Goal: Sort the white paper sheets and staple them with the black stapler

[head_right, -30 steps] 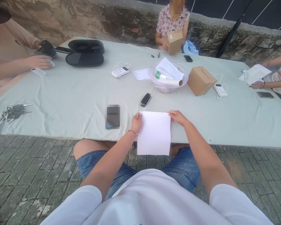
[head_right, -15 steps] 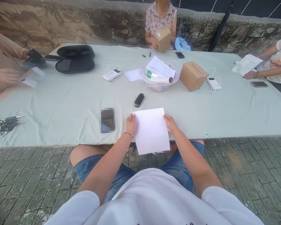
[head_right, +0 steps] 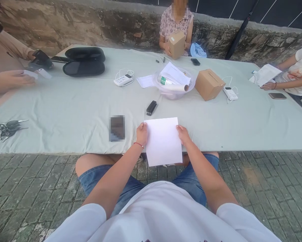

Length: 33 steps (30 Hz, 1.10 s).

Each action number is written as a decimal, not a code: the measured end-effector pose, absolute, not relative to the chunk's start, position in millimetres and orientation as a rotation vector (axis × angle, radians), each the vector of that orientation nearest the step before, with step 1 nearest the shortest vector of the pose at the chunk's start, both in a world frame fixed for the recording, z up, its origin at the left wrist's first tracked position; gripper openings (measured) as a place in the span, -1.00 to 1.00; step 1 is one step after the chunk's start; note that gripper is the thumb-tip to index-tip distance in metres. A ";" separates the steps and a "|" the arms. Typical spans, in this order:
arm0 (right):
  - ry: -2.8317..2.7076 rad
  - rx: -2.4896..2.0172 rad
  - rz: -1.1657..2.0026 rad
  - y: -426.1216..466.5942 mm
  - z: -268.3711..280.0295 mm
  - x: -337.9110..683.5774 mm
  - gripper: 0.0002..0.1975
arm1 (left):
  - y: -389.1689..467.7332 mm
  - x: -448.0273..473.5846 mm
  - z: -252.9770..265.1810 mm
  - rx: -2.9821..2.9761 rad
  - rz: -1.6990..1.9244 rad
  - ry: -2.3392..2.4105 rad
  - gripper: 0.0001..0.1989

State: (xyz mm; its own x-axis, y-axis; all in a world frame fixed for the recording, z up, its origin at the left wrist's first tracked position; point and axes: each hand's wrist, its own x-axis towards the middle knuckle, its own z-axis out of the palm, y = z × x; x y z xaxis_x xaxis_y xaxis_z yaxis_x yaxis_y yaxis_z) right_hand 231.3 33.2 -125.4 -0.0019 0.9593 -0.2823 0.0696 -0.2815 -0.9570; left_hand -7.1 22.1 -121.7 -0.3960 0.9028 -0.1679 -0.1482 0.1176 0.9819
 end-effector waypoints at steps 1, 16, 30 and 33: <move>-1.112 -1.467 1.401 33.2 -125.2 231.4 -0.54 | 22.4 -7.1 -122.6 0.782 1.445 1.479 -0.73; -1.052 -1.351 1.548 29.3 -115.0 231.4 -0.57 | 22.5 -7.6 -125.1 0.821 1.449 1.478 -0.71; -1.007 -1.440 1.431 40.1 -120.8 227.7 -0.54 | 25.9 -8.7 -134.3 0.820 1.463 1.498 -0.74; -1.001 -1.438 1.417 39.4 -120.7 226.9 -0.55 | 25.9 -8.7 -133.9 0.813 1.463 1.500 -0.72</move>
State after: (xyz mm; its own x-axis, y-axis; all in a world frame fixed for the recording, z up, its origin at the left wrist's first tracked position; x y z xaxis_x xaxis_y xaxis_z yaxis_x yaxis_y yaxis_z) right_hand 226.9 39.4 -120.7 0.0330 0.9502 -0.3099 -0.0258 -0.3091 -0.9507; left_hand -8.7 25.9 -133.9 -0.4134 0.9002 -0.1371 -0.1146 0.0979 0.9886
